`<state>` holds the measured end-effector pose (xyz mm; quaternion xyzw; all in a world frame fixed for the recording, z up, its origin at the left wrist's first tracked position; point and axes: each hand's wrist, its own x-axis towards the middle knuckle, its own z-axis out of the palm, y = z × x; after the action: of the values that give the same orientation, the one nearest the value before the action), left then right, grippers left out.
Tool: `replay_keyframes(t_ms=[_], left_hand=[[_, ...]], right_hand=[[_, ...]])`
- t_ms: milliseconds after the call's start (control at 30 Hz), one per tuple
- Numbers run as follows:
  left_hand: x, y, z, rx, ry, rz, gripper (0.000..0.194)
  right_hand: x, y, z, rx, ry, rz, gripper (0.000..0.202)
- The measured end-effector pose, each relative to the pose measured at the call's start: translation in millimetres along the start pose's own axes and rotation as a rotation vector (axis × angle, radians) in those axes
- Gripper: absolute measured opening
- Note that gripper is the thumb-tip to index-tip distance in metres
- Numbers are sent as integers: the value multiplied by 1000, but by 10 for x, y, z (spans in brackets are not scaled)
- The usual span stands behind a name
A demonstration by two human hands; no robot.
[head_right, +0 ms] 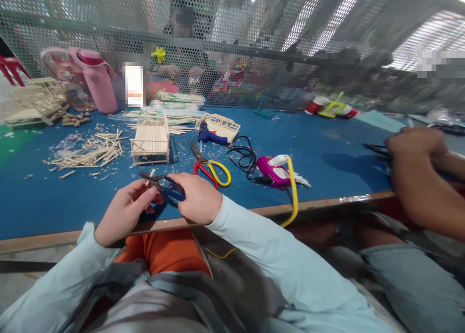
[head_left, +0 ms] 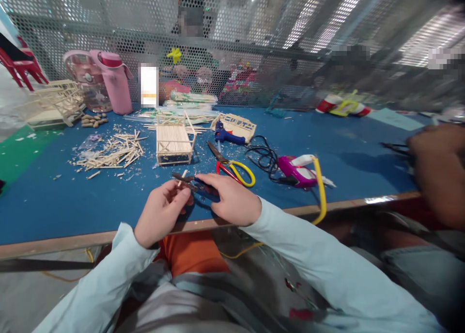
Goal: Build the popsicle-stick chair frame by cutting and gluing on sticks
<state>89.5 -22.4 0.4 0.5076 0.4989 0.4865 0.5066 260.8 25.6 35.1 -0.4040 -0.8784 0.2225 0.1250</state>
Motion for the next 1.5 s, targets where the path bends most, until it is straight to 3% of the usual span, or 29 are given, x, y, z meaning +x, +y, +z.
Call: replay_keyframes(t_ms=[200, 567, 667, 800, 933, 1067, 1200, 1367, 1500], left_hand=[[19, -25, -1, 272, 46, 61, 55], [26, 5, -3, 307, 100, 100, 53], [4, -14, 15, 305, 104, 106, 52], [-18, -14, -42, 362, 119, 137, 47], [98, 50, -173, 557, 140, 185, 30], [287, 79, -248, 675, 21, 210, 21], [335, 56, -311, 743, -25, 218, 45], [285, 121, -515, 750, 102, 260, 32], [393, 333, -693, 637, 358, 334, 35]], right_hand=[[-47, -4, 32, -39, 3, -20, 54], [-68, -15, 231, -348, 182, 30, 66], [-50, -46, 182, -193, 169, 35, 59], [3, -33, 30, 95, -26, 67, 40], [34, 19, -101, -330, -47, 186, 48], [52, 47, -101, -517, -59, 189, 66], [22, 54, -105, -631, -44, 181, 82], [-181, 202, -300, -492, 13, 263, 78], [-359, 470, -468, -452, 185, 591, 59]])
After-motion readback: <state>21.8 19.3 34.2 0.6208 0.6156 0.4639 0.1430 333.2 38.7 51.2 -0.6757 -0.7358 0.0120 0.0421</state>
